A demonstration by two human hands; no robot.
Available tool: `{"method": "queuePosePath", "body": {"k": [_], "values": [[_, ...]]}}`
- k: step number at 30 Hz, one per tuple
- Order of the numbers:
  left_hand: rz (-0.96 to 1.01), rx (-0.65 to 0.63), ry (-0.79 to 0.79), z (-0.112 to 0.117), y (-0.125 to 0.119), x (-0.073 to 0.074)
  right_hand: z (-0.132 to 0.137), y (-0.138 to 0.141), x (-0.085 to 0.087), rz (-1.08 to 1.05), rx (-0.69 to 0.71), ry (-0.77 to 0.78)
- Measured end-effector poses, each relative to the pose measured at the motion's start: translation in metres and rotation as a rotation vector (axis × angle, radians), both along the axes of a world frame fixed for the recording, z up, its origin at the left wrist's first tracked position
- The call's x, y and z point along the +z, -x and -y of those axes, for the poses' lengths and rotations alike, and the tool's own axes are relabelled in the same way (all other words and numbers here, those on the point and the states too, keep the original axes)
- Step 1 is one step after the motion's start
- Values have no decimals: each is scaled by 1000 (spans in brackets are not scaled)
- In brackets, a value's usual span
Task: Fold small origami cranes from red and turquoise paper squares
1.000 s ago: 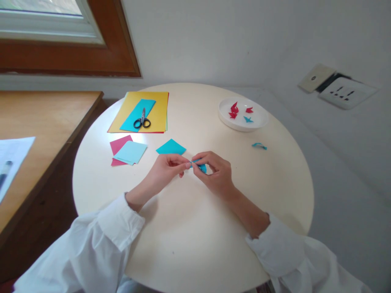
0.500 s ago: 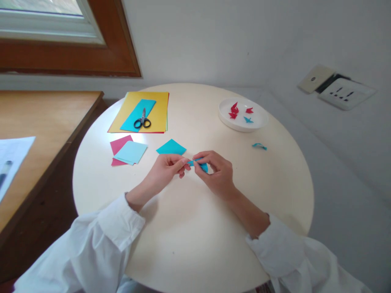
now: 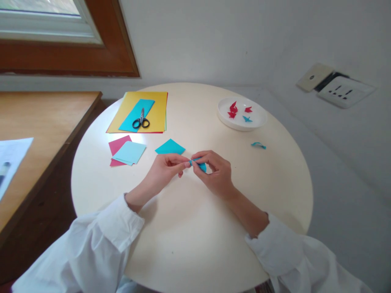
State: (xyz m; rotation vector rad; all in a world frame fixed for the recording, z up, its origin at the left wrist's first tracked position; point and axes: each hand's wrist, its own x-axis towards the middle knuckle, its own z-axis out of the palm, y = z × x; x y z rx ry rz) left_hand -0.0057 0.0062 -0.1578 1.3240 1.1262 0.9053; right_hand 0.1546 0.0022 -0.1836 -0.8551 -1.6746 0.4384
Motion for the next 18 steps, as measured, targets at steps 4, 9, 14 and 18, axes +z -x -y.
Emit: {"method": "queuePosePath", "body": {"k": [4,9,14,18], "values": [[16,54,6,1,-3,5,-1,1,3,43,-29,-63],[14,123,16,2,-5,10,-3,1,5,97,-108,-82],[12,98,16,1,-6,8,-3,1,4,131,-83,-66],[5,53,29,2,-6,5,-2,2,4,134,-70,-77]]}}
